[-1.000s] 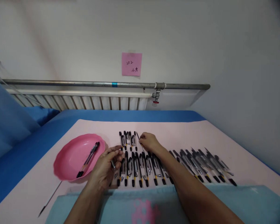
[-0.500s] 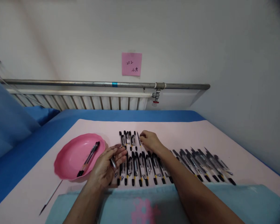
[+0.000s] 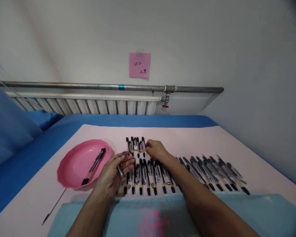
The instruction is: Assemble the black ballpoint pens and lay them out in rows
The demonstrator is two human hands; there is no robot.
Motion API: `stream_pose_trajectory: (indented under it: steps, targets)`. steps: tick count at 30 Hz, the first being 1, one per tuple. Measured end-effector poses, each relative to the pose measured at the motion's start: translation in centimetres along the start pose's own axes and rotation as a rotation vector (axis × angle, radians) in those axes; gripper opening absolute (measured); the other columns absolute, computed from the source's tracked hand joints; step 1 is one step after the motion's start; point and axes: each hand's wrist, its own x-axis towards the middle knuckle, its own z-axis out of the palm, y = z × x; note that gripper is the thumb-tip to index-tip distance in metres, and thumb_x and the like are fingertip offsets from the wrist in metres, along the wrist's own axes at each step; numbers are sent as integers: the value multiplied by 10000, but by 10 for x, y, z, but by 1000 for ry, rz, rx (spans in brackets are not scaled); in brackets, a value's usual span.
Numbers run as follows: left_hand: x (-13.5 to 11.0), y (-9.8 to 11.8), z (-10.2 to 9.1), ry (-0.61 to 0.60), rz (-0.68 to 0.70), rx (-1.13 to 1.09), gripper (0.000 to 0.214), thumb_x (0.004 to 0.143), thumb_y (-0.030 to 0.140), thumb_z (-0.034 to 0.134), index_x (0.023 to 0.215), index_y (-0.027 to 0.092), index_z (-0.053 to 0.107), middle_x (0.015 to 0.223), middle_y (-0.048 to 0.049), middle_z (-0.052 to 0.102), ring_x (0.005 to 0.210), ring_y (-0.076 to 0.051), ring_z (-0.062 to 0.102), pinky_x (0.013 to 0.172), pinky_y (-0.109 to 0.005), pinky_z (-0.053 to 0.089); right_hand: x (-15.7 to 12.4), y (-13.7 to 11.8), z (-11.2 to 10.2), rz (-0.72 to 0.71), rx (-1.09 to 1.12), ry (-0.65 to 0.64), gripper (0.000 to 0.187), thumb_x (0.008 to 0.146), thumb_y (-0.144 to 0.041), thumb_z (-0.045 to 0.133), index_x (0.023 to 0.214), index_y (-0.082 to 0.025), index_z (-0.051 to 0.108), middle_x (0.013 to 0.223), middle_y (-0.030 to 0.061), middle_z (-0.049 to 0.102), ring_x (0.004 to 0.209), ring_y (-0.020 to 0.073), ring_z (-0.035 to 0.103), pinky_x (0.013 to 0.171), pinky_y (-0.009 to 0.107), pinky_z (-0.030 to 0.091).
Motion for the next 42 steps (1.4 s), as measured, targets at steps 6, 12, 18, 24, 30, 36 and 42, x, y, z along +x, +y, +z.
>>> stream_pose_trajectory:
  steps: [6,12,18,24,30,36,42]
  targets:
    - [0,2,1,-20,-64,-127,152,779,96,516,916,70,578,988,-200,629,906,-250,618,763,-336,521,-14,-18,-20,-65,101,50,202,757,-180,457,848,-168,638,813,25,658,745,122,569,662,190,384]
    - [3,-1,2,-66,-71,-270,143,778,89,510,874,84,616,875,-122,658,759,-172,639,724,-290,523,-54,-71,-32,-479,329,-99,157,758,-135,471,788,-178,619,781,-7,628,717,98,542,658,186,380]
    - [1,-3,7,-91,-81,-305,147,794,88,489,827,69,631,832,-101,653,787,-149,618,700,-218,502,-68,-87,-5,-589,94,-36,136,753,-118,455,787,-139,585,805,43,593,715,122,503,655,229,367]
    - [-4,4,3,-54,-25,-151,185,805,128,495,964,93,583,849,-105,628,660,-127,598,555,-227,497,-44,-60,-19,-370,291,23,182,740,-123,472,821,-176,626,804,9,636,719,109,549,658,207,395]
    - [-6,11,0,-102,-28,-107,188,793,237,538,932,110,543,594,23,459,372,-19,312,307,-136,223,-14,-5,-35,47,-25,-54,180,692,-160,499,750,-163,669,700,29,654,671,139,570,599,211,376]
    - [-4,10,2,-117,-41,-121,215,780,277,552,923,117,534,630,19,452,415,-34,343,340,-154,255,-12,0,-21,78,-43,-149,171,648,-155,534,738,-159,680,626,20,641,593,124,560,539,193,356]
    - [-3,9,1,-112,-52,-109,224,794,293,531,923,110,538,648,1,476,426,-40,357,346,-160,263,-10,0,-16,58,-9,-208,184,688,-214,519,740,-155,685,602,26,640,568,120,562,527,187,367]
